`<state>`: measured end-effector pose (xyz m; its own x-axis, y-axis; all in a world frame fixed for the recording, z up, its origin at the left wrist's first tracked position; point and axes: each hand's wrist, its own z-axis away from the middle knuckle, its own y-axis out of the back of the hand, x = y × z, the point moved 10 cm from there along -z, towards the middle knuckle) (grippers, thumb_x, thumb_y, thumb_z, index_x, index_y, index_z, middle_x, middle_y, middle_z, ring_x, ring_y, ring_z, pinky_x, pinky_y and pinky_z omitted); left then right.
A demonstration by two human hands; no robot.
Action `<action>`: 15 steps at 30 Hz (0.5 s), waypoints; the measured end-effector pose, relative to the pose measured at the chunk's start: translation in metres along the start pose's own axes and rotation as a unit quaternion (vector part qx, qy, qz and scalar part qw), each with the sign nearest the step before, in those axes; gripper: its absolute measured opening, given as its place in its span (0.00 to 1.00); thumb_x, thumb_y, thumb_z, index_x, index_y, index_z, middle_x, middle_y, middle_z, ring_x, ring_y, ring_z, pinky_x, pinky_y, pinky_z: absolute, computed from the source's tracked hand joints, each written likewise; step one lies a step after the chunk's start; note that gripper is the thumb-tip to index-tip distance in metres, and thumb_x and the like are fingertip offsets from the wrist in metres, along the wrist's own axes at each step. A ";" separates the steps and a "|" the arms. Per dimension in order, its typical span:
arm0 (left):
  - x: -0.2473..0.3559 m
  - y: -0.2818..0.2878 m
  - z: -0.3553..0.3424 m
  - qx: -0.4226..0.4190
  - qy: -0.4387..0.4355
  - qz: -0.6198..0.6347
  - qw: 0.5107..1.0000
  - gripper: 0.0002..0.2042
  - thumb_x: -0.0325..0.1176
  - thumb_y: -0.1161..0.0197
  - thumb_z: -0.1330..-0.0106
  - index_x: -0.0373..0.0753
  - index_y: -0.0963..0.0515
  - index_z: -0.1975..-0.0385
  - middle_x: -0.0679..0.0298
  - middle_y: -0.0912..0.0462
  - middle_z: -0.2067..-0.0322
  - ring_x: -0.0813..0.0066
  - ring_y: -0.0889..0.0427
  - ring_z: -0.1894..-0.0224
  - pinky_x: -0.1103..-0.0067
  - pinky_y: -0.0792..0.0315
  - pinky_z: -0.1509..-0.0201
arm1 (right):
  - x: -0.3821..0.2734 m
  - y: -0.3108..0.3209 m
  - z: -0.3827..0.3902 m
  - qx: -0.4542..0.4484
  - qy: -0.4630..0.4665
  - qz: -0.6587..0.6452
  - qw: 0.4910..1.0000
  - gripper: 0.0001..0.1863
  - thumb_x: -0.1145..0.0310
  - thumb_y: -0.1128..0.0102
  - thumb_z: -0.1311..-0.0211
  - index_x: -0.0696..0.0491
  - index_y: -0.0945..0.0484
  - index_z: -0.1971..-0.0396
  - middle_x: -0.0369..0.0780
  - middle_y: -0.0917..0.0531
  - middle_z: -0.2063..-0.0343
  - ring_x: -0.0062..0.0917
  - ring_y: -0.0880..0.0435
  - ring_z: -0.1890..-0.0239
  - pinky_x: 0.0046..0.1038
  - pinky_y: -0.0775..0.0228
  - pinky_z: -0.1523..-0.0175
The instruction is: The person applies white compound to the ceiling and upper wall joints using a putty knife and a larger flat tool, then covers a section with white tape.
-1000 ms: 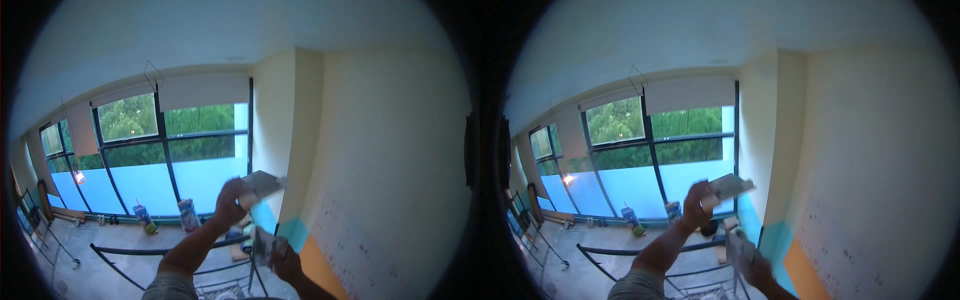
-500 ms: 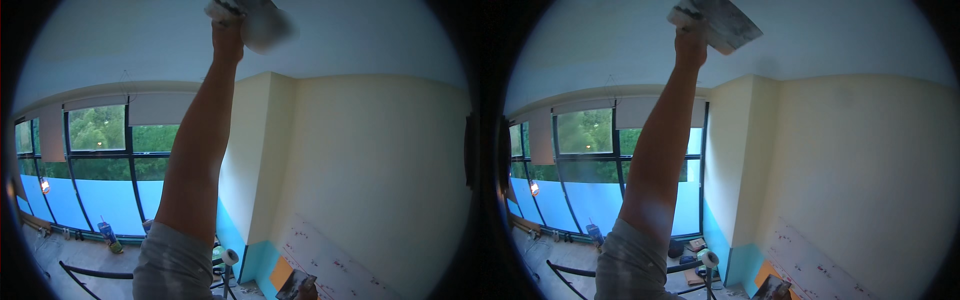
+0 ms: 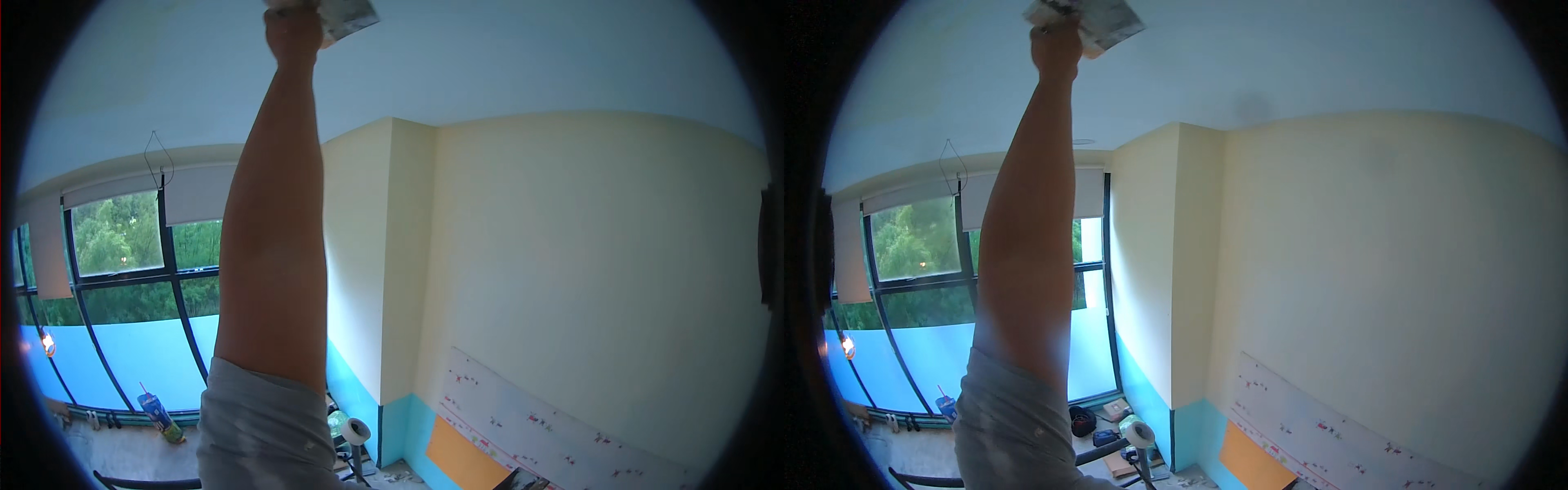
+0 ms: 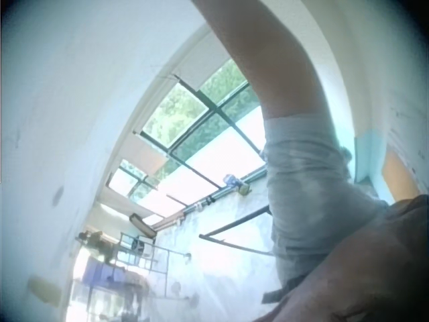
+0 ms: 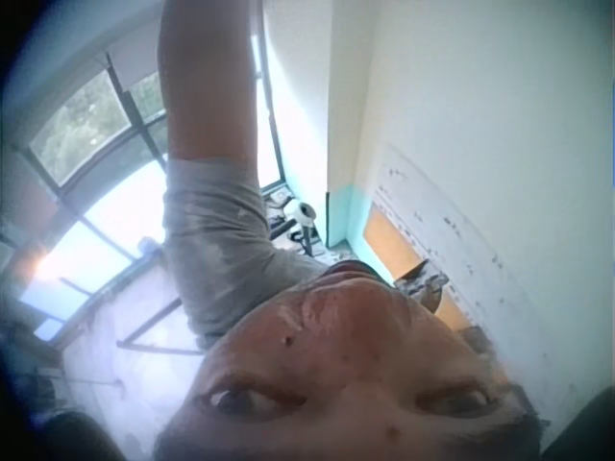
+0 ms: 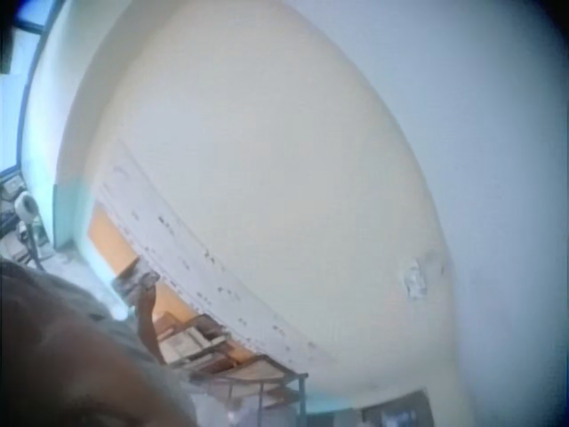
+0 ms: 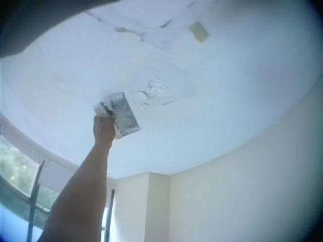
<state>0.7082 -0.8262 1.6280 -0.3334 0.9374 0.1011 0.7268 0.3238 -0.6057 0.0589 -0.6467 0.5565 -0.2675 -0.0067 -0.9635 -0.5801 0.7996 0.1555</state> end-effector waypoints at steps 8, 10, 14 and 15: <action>0.110 0.002 0.052 -0.019 -0.373 -0.210 0.903 0.24 0.46 0.37 0.33 0.33 0.29 0.47 0.44 0.23 0.49 0.49 0.22 0.46 0.63 0.28 0.42 | -0.102 -0.040 0.006 -0.065 -0.082 -0.163 0.981 0.28 0.59 0.50 0.24 0.58 0.39 0.31 0.41 0.24 0.42 0.25 0.26 0.40 0.25 0.32 0.37; 0.133 0.001 0.046 0.015 -0.385 -0.226 0.895 0.20 0.39 0.36 0.34 0.33 0.28 0.48 0.45 0.21 0.53 0.49 0.21 0.51 0.62 0.27 0.47 | -0.098 -0.046 0.002 -0.060 -0.058 -0.230 0.970 0.27 0.59 0.52 0.22 0.57 0.38 0.31 0.41 0.25 0.42 0.25 0.26 0.39 0.25 0.33 0.36; 0.161 0.018 0.018 0.041 -0.367 -0.267 0.890 0.18 0.35 0.37 0.35 0.33 0.29 0.49 0.44 0.22 0.55 0.41 0.24 0.50 0.57 0.27 0.47 | -0.118 -0.075 0.001 -0.118 -0.118 -0.219 0.961 0.24 0.54 0.50 0.24 0.55 0.28 0.39 0.37 0.19 0.55 0.20 0.20 0.55 0.23 0.26 0.52; 0.164 0.021 0.013 0.041 -0.367 -0.266 0.890 0.18 0.35 0.37 0.35 0.33 0.29 0.49 0.44 0.22 0.55 0.41 0.24 0.50 0.57 0.27 0.47 | -0.134 -0.073 0.007 -0.130 -0.119 -0.166 0.970 0.24 0.54 0.50 0.24 0.55 0.28 0.39 0.37 0.19 0.55 0.20 0.20 0.56 0.23 0.26 0.53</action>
<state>0.6609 -0.6679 1.6215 -0.9422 0.3069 -0.1341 0.3119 0.6582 -0.6852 0.1427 -0.7001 0.6725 0.1345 -0.0745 -0.9881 -0.7863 0.5988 -0.1522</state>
